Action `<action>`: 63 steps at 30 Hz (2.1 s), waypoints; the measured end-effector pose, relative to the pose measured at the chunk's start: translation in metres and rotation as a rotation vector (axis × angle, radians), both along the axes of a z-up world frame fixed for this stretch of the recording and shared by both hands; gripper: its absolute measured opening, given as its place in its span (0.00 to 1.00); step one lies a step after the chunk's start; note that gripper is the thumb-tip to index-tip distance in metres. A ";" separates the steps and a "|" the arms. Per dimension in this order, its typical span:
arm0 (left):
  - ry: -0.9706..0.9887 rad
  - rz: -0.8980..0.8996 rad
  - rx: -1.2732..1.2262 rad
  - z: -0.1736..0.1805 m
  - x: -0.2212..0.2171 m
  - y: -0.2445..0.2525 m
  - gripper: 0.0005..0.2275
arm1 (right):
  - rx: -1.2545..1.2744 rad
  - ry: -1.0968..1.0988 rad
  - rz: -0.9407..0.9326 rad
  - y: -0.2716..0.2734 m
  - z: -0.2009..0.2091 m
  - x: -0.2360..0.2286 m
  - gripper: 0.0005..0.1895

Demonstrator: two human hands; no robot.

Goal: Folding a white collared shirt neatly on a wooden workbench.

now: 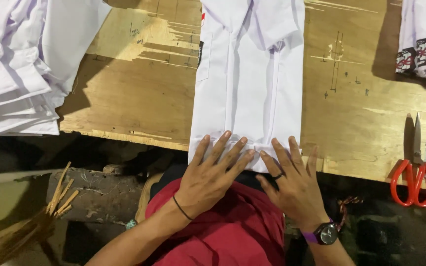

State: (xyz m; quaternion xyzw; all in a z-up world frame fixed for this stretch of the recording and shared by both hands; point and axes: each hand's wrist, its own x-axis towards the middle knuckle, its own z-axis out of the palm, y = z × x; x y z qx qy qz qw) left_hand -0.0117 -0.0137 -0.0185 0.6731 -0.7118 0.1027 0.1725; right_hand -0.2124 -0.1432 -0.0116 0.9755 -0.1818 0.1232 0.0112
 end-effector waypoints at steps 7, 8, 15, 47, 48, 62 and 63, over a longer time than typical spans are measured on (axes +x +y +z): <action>0.191 -0.096 0.004 0.013 0.010 0.030 0.20 | 0.057 -0.156 0.032 0.025 0.000 0.000 0.33; 0.354 -0.185 -0.095 0.014 0.012 0.042 0.16 | 0.182 -0.336 0.126 0.033 0.011 0.000 0.15; 0.655 0.107 0.756 -0.058 0.049 0.110 0.24 | 0.829 0.595 -0.023 0.058 -0.067 -0.025 0.34; 0.077 0.051 -0.270 0.002 0.049 0.041 0.13 | 0.107 -0.339 -0.219 0.022 -0.017 -0.028 0.22; 0.067 0.004 -0.314 0.007 0.054 0.031 0.11 | 0.052 -0.273 -0.194 0.013 -0.017 -0.023 0.21; 0.526 -0.234 -0.319 0.108 0.084 0.010 0.04 | 0.230 -0.496 -0.025 -0.024 0.075 -0.021 0.07; 0.630 -0.282 -0.342 0.119 0.093 -0.008 0.03 | 0.151 -0.453 -0.111 -0.038 0.087 -0.015 0.09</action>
